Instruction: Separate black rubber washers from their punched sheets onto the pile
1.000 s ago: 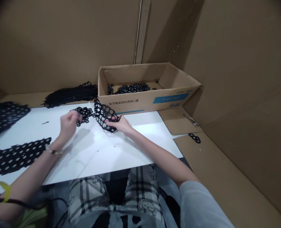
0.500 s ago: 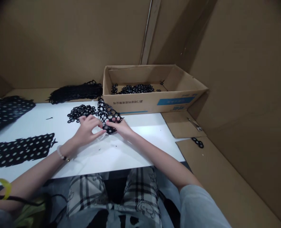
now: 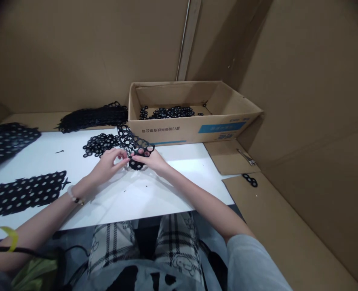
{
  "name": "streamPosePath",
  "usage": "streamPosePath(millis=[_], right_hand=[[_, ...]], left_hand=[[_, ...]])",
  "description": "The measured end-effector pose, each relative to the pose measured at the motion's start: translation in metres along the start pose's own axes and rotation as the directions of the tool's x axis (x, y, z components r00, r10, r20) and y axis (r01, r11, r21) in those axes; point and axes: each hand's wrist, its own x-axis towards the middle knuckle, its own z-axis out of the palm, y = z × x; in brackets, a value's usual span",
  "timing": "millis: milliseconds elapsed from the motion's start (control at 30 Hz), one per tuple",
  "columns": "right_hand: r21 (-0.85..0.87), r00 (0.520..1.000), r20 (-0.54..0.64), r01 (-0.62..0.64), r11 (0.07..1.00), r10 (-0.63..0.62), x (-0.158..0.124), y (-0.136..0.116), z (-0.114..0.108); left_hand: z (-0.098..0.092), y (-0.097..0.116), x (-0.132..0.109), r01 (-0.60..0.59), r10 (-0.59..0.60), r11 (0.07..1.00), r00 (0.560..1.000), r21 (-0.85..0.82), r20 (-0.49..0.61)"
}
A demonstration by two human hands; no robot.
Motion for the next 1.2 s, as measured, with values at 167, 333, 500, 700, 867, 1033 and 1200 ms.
streamPosePath(millis=[167, 333, 500, 700, 867, 1033, 1200], right_hand=[[-0.018, 0.998, -0.057, 0.003, 1.0, -0.004, 0.0, 0.002, 0.004], [0.042, 0.984, -0.179, -0.006, 0.999, 0.013, 0.002, 0.004, 0.007], [0.069, 0.982, -0.177, -0.052, 0.996, 0.064, 0.001, 0.005, 0.009], [0.126, 0.966, -0.251, -0.034, 0.991, 0.065, 0.004, 0.002, 0.001], [0.269, 0.964, -0.251, -0.016, 0.963, 0.086, 0.007, -0.006, -0.007], [0.224, 0.974, -0.188, -0.08, 0.971, 0.123, 0.004, -0.009, -0.002], [0.212, 0.993, -0.052, -0.09, 0.973, 0.103, 0.002, -0.01, -0.001]], left_hand=[[-0.002, -0.003, 0.002, -0.008, 0.009, 0.997, 1.0, -0.079, 0.01], [-0.012, -0.02, 0.007, 0.076, -0.118, 0.972, 0.976, -0.222, -0.185], [-0.011, -0.037, 0.013, 0.09, -0.144, 0.934, 0.98, -0.345, -0.135], [-0.021, -0.051, 0.02, 0.035, -0.274, 0.852, 0.879, -0.522, -0.389], [-0.043, -0.067, 0.014, 0.149, -0.166, 0.986, 0.799, -0.078, -0.577], [-0.035, -0.077, 0.007, 0.302, -0.135, 0.874, 0.903, 0.38, -0.408], [-0.029, -0.054, 0.009, 0.158, -0.043, 0.931, 0.943, 0.33, -0.33]])
